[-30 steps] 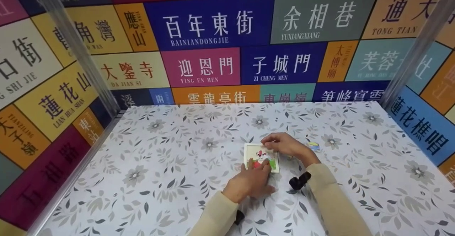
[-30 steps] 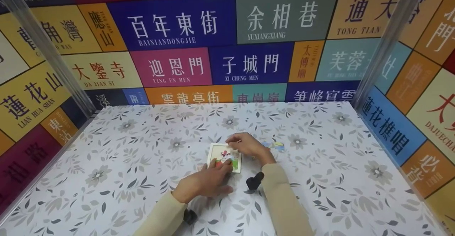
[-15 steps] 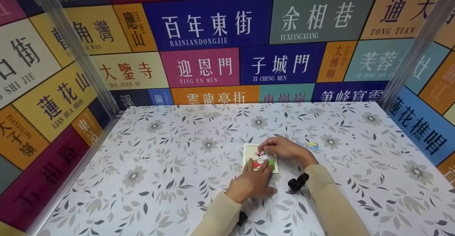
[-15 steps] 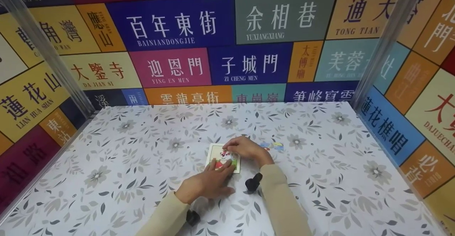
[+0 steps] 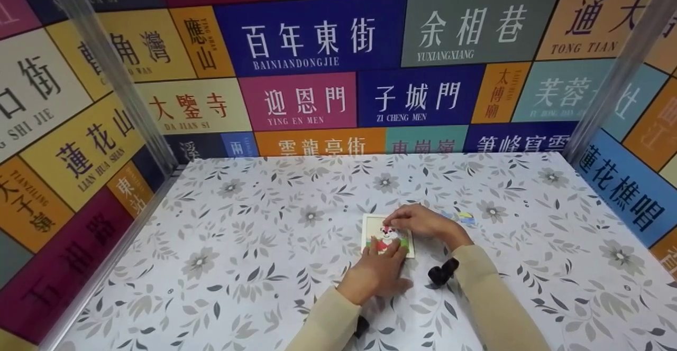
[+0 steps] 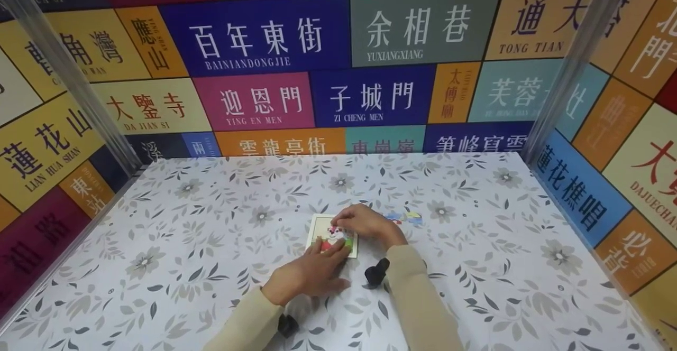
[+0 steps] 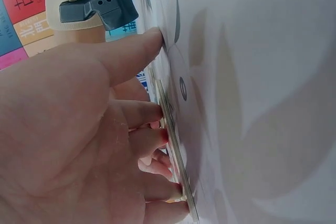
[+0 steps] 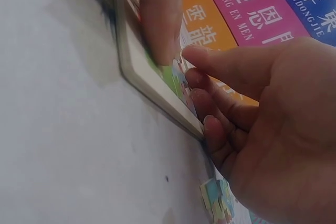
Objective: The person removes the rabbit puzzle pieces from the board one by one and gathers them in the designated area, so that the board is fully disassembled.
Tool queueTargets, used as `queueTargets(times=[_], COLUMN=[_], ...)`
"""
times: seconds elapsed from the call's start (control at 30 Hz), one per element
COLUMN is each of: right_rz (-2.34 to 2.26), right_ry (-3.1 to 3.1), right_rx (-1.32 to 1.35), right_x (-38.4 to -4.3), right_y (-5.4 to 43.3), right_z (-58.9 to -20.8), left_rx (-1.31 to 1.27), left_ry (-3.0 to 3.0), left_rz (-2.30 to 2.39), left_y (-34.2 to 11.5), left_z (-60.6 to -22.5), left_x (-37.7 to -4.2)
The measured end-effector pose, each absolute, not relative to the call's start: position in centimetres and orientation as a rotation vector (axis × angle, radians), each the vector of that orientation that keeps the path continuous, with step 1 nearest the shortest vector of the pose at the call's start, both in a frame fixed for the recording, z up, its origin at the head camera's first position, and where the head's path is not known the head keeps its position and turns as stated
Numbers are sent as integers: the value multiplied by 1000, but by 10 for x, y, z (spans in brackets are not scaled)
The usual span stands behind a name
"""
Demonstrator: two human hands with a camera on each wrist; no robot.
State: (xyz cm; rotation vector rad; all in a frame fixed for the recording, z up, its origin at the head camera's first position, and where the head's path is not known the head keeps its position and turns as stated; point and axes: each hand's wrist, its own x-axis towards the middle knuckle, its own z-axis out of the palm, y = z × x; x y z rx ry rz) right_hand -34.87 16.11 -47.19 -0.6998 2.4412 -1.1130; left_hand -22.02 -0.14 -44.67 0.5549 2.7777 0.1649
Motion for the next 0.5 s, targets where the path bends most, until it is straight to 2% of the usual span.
queueTargets(times=[0.17, 0.5], right_rz=[-1085, -1103], right_ry=[2452, 2434], right_rx=[-774, -736], right_x=[-349, -349], right_y=[161, 161], right_z=[-472, -471], left_rx=[571, 577], left_ry=[2787, 2788], left_rz=[139, 130], left_y=[-1, -3], left_z=[-447, -447], left_x=[-221, -220])
